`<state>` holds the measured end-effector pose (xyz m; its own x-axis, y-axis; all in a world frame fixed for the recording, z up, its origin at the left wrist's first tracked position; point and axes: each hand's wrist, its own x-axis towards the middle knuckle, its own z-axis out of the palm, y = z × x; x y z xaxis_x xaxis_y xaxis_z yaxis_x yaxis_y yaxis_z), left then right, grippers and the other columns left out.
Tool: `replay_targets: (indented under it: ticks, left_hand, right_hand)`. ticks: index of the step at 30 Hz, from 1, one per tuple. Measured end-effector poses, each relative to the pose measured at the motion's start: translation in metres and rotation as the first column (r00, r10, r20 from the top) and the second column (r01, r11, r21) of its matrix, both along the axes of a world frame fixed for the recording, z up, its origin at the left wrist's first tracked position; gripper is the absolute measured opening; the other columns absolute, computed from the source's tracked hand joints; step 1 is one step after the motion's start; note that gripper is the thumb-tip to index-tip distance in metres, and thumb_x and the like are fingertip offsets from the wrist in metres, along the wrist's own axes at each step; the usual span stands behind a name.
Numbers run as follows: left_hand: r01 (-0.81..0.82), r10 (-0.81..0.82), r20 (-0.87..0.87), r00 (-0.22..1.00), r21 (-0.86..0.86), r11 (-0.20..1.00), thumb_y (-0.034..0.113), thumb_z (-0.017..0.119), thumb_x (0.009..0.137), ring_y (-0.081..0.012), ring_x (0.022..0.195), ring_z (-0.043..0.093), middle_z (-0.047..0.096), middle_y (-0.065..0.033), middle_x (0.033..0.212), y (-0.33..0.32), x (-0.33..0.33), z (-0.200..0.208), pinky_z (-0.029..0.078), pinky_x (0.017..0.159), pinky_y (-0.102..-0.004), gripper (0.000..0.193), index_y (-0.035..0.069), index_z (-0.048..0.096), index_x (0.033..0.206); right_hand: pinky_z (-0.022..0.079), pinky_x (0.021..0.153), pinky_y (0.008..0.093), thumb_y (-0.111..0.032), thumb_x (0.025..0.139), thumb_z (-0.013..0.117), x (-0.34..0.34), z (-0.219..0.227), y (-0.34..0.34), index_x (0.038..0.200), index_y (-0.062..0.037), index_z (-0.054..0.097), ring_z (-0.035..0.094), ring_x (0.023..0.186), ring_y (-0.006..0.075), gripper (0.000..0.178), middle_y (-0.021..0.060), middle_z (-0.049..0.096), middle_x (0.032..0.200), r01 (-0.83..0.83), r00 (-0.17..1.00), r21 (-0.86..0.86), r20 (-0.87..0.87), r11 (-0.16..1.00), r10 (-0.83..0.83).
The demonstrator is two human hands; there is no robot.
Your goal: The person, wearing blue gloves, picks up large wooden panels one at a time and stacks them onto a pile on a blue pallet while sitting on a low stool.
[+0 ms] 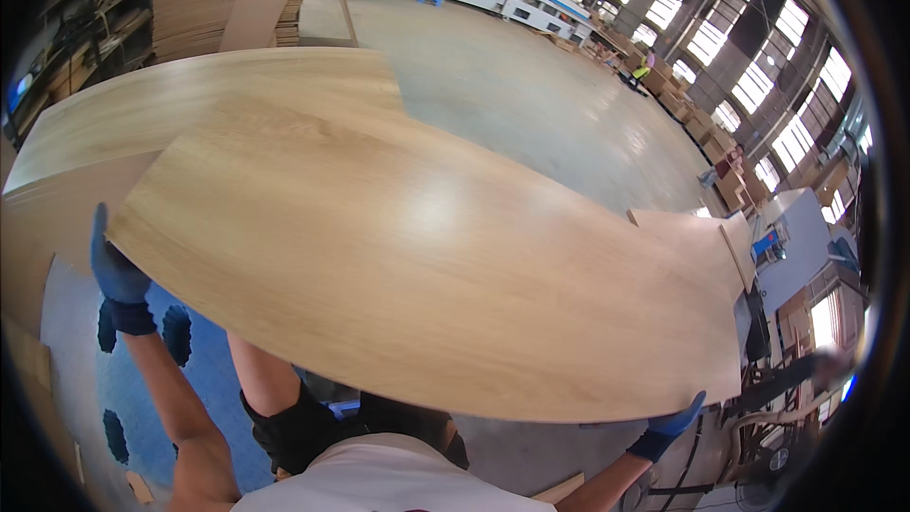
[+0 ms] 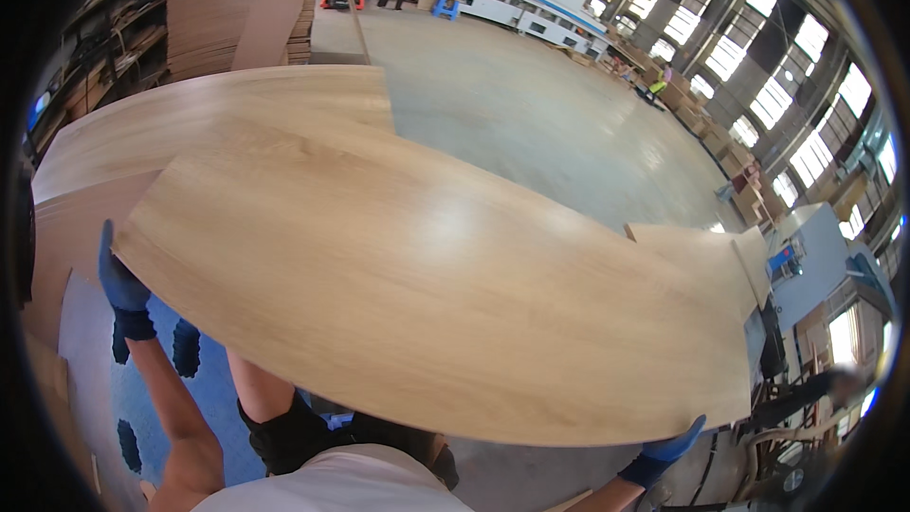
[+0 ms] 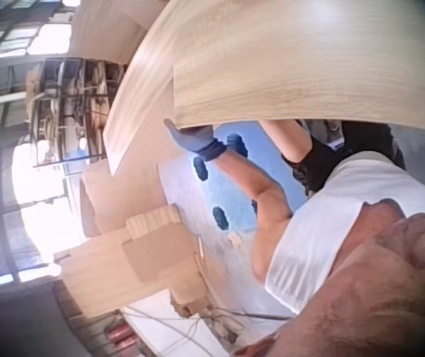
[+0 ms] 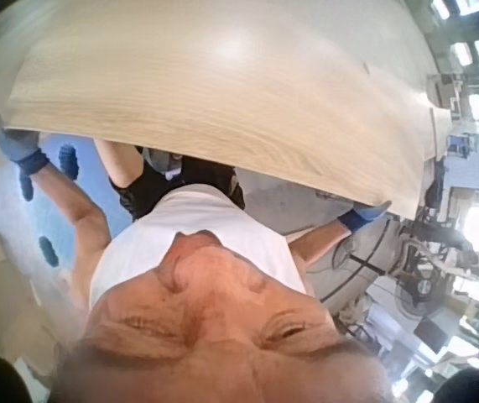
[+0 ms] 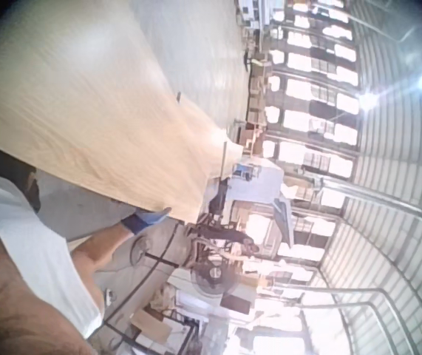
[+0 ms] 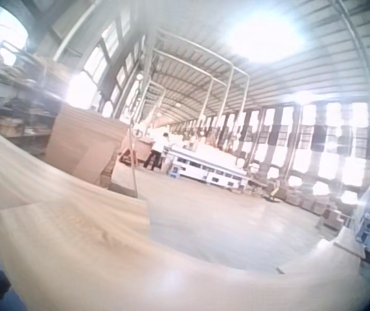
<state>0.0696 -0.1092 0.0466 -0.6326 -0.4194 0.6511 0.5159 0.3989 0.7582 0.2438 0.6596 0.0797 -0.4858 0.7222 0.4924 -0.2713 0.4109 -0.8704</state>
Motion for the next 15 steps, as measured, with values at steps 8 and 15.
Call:
replay_targets:
  ticks: [8,15]
  left_hand:
    - [-0.095,0.133,-0.064,0.989,0.414,0.905,0.012,0.041,0.089,-0.0211,0.093,0.055,0.054,-0.0130,0.109,-0.163,0.069,-0.029,0.039,0.089,-0.0308,0.037,-0.006,0.036,0.121]
    - [-0.657,0.697,-0.138,0.703,-0.502,0.563,0.014,0.057,0.077,-0.0218,0.099,0.051,0.052,-0.0143,0.110,-0.272,0.084,-0.046,0.040,0.086,-0.0308,0.041,-0.006,0.046,0.111]
  right_hand:
    - [0.040,0.086,0.0359,-0.029,0.086,0.042,-0.054,0.008,-0.131,0.115,0.0059,0.042,0.048,0.102,0.0234,0.045,0.0152,0.048,0.114,-0.323,0.936,-0.479,-0.287,0.816,0.203]
    - [0.047,0.073,0.0356,-0.026,0.082,0.050,-0.166,0.013,-0.288,0.104,-0.0047,0.049,0.055,0.088,0.0219,0.030,0.0099,0.055,0.099,-0.606,0.761,-0.647,-0.304,0.463,0.573]
